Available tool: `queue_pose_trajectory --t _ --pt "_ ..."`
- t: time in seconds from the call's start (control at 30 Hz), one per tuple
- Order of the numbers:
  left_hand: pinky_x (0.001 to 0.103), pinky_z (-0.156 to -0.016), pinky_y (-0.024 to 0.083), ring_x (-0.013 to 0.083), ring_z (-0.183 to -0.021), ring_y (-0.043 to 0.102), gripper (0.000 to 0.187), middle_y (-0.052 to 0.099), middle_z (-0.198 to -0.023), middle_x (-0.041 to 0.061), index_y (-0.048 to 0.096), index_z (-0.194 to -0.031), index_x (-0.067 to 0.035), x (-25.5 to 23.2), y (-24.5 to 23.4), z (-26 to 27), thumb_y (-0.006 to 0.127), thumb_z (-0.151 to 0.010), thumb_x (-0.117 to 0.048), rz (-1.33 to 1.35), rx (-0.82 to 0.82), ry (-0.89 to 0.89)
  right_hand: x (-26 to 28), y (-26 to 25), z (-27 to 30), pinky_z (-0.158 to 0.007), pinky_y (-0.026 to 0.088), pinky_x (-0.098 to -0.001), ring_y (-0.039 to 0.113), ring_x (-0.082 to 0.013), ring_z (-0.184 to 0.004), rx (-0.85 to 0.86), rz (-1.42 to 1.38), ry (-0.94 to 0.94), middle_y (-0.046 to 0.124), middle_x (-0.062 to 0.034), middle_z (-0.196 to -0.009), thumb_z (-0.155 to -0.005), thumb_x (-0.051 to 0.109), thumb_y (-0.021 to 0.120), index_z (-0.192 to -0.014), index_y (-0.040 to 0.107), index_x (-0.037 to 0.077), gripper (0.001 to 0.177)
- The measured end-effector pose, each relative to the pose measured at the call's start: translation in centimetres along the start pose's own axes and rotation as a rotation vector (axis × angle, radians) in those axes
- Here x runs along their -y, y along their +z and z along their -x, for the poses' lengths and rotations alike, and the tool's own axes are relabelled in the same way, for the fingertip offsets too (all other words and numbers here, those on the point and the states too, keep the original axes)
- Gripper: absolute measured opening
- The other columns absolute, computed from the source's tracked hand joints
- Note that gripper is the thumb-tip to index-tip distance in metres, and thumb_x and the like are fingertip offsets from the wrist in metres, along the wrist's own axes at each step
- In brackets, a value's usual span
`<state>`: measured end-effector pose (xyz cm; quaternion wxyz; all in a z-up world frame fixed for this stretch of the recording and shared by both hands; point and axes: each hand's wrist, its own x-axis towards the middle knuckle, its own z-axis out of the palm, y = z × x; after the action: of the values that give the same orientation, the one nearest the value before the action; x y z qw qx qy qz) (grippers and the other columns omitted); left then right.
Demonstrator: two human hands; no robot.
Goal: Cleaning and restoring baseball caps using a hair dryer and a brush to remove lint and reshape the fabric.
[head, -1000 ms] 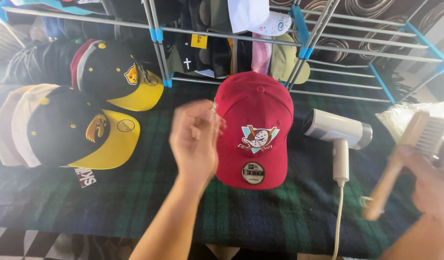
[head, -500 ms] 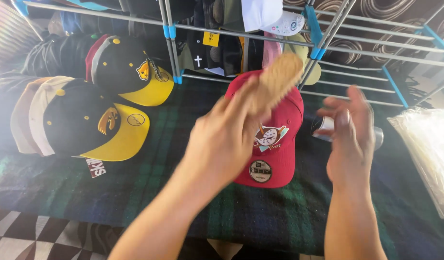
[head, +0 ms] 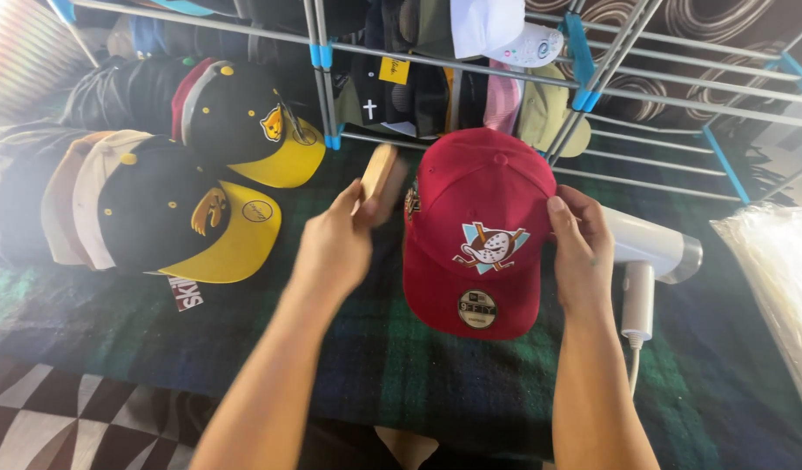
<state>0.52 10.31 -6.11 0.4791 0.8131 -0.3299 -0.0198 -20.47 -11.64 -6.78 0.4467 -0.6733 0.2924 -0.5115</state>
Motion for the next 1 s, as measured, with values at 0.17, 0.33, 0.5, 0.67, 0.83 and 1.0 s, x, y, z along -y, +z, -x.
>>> queue_pose_trajectory --t 0.17,0.33,0.5,0.67,0.83,1.0 --pt "0.053 -0.092 0.058 0.0465 -0.114 0.066 0.047 0.068 -0.124 0.033 0.050 -0.148 0.001 -3.2 4.6 4.5 0.056 -0.103 -0.012 0.300 -0.234 0.297 -0.1 0.3 0.6 -0.079 0.057 -0.0348 0.067 -0.0184 -0.098 0.012 -0.021 0.010 0.069 -0.0146 -0.108 -0.107 0.042 0.068 -0.138 0.063 0.009 0.045" --pt "0.049 -0.097 0.058 0.0371 -0.116 0.069 0.051 0.073 -0.123 0.021 0.057 -0.148 -0.019 1.6 3.4 5.0 0.045 -0.105 -0.046 0.119 0.198 -0.386 0.2 1.4 1.5 -0.085 0.059 -0.0401 0.066 -0.0241 -0.098 -0.006 -0.067 -0.005 0.068 -0.0173 -0.110 -0.107 0.042 0.066 -0.134 0.064 0.007 0.044" --pt "0.052 -0.097 0.054 0.0437 -0.123 0.061 0.049 0.060 -0.142 0.028 0.049 -0.152 -0.005 -1.1 5.0 6.5 0.056 -0.106 -0.020 0.296 -0.205 0.166 2.0 2.3 2.9 -0.089 0.058 -0.0449 0.064 -0.0271 -0.105 -0.023 -0.022 -0.037 0.065 -0.0195 -0.117 -0.107 0.047 0.061 -0.136 0.063 0.009 0.048" --pt "0.057 -0.094 0.054 0.0492 -0.113 0.066 0.047 0.070 -0.120 0.031 0.050 -0.148 -0.018 1.3 4.1 5.6 0.045 -0.105 -0.038 0.119 0.053 -0.167 1.6 2.3 3.1 -0.084 0.060 -0.0419 0.066 -0.0247 -0.096 -0.055 -0.059 -0.038 0.065 -0.0179 -0.106 -0.109 0.040 0.058 -0.133 0.065 0.007 0.042" --pt "0.044 -0.090 0.059 0.0382 -0.113 0.071 0.050 0.071 -0.126 0.019 0.047 -0.154 -0.016 -2.6 3.5 3.7 0.056 -0.107 -0.029 0.128 -0.286 0.360 0.9 2.2 3.4 -0.084 0.060 -0.0439 0.066 -0.0257 -0.103 -0.024 -0.050 -0.083 0.062 -0.0195 -0.113 -0.111 0.043 0.055 -0.138 0.061 0.004 0.047" --pt "0.053 -0.098 0.053 0.0410 -0.119 0.066 0.052 0.072 -0.122 0.020 0.054 -0.149 -0.025 4.1 4.3 0.4 0.048 -0.104 -0.049 0.021 0.044 -0.184 0.4 2.2 3.1 -0.084 0.059 -0.0435 0.065 -0.0250 -0.096 -0.066 -0.087 -0.031 0.064 -0.0192 -0.108 -0.110 0.037 0.058 -0.134 0.064 0.006 0.040"
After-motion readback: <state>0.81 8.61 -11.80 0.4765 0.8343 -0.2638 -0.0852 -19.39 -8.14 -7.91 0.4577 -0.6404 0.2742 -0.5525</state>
